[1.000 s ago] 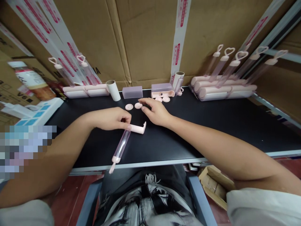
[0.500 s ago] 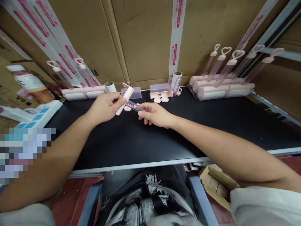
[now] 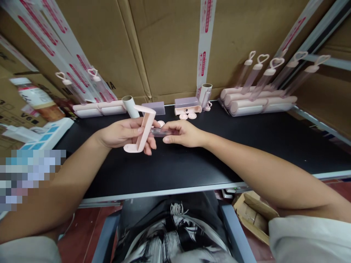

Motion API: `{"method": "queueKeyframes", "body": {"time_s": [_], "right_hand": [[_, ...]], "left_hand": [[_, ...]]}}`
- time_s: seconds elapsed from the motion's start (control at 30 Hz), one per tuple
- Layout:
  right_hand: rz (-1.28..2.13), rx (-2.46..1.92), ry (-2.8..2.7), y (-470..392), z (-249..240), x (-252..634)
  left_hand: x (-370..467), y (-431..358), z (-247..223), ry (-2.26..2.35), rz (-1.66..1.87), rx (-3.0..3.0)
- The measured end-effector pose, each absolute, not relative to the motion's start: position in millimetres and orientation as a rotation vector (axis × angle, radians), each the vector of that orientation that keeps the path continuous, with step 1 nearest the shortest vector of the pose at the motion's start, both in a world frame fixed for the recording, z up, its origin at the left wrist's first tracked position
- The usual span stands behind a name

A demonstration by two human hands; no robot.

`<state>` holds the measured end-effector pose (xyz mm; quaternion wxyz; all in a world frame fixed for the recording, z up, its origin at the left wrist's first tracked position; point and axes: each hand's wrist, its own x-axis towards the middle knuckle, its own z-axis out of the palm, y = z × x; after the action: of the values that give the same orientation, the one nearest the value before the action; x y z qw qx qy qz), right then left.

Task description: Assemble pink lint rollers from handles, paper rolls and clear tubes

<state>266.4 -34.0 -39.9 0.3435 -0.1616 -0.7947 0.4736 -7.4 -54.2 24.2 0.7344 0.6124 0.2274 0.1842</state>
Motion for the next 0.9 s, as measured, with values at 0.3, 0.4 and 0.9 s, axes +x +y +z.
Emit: {"method": "queueKeyframes", "body": {"time_s": [0.3,0.4,0.9], "right_hand": [[0.893,-0.482,-2.114,-37.2,-33.1,262.1],[0.786,-0.542,-2.127,-40.2,-24.0,262.6],[0.730,-0.574,-2.220,-43.9,11.5,280.9]], "left_hand": [[-0.7,-49.8,32.7,0.646,0.669,1.460],[3.4,-52.3,35.8,0.633,0.747,1.457],[21.1,-65.7,41.1,0.563,0.893,1.368]]}}
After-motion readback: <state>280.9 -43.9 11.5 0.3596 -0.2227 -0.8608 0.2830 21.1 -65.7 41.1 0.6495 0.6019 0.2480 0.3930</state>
